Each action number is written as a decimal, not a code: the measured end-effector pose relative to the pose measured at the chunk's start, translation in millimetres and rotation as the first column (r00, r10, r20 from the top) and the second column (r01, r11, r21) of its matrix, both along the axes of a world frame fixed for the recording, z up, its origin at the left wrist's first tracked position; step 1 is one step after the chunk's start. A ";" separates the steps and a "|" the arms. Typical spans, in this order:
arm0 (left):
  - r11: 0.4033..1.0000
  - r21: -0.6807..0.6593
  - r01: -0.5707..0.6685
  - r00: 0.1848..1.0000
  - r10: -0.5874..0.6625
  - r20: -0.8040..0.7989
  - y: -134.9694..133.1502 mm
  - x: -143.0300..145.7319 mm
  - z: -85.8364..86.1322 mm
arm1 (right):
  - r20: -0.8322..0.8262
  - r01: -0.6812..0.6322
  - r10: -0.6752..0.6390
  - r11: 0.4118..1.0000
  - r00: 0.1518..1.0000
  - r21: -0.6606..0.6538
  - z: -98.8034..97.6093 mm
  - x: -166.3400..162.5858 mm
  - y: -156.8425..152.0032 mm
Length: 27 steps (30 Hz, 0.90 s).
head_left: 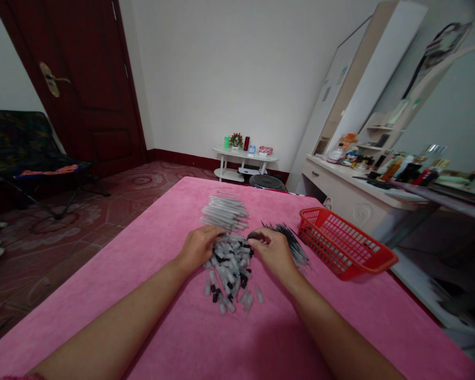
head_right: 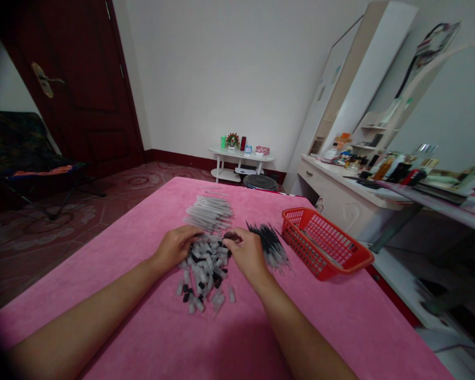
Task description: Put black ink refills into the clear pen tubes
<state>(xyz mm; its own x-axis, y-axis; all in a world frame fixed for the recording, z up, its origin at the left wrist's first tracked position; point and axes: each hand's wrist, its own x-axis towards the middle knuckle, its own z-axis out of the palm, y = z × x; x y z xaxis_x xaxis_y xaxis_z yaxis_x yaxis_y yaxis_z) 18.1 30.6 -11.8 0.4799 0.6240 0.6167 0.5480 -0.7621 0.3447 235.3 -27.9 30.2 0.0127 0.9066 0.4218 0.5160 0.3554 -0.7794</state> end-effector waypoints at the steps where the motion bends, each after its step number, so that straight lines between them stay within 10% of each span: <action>1: 1.000 0.001 0.002 1.000 -0.002 0.003 -0.2 0.1 0.2 | -0.001 0.001 -0.001 1.000 1.000 0.001 -0.2 -0.3 0.2; 27: 0.999 0.043 0.030 0.997 -0.027 -0.071 -5.5 1.4 3.7 | 0.226 0.036 -0.064 0.991 0.972 0.128 1.6 -1.8 -5.0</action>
